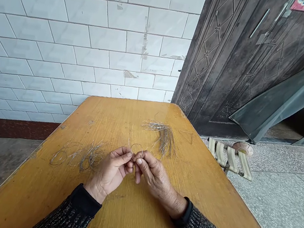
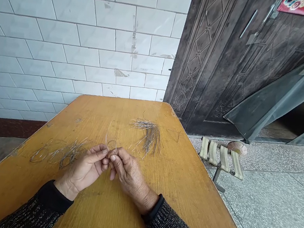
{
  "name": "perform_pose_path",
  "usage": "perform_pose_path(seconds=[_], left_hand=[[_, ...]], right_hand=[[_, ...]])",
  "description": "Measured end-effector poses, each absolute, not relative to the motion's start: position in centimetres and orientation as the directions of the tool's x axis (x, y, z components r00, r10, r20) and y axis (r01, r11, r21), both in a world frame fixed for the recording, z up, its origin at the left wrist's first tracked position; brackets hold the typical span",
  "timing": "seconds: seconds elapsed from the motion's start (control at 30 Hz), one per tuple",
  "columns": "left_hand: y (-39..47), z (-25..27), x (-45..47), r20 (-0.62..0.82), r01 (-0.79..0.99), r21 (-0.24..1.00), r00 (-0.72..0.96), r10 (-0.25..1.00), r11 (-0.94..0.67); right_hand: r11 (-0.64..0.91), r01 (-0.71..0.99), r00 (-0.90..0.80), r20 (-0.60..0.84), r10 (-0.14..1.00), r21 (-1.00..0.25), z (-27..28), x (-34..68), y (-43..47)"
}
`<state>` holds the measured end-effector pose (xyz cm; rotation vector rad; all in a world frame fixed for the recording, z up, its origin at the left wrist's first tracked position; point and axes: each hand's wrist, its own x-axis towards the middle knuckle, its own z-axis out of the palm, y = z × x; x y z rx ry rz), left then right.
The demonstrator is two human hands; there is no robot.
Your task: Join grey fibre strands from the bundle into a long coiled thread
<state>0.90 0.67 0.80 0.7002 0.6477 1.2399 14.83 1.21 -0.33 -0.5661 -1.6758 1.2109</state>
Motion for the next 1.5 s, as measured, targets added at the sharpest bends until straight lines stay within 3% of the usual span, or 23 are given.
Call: perform_pose_path(seconds=[0.33,0.57,0.83,1.0,1.5], left_hand=[[0.9,0.7,0.6,-0.057,-0.577,0.803,0.172,0.983,0.148],[0.8,0.8,0.7,-0.078,-0.512,0.847,0.142,0.987,0.141],[1.0,0.8,0.4,-0.053,-0.557,0.808,0.256,0.965,0.192],[1.2,0.4,0.3,-0.043,-0.557,0.806,0.284,0.958,0.201],[1.0,1.0,0.3,-0.021,-0.564,0.807,0.270,0.963,0.176]], right_hand=[[0.218,-0.290,-0.376,0.321,0.869,-0.932,-0.4,14.3,1.3],[0.230,-0.236,-0.217,0.282,0.934,-0.944,-0.1,15.1,2.2],[-0.047,-0.436,-0.272,0.081,0.959,-0.899,-0.5,15.0,2.5],[-0.086,-0.482,-0.384,0.122,0.915,-0.872,-0.6,14.9,2.3],[-0.107,-0.515,-0.433,0.150,0.889,-0.850,-0.3,14.4,1.7]])
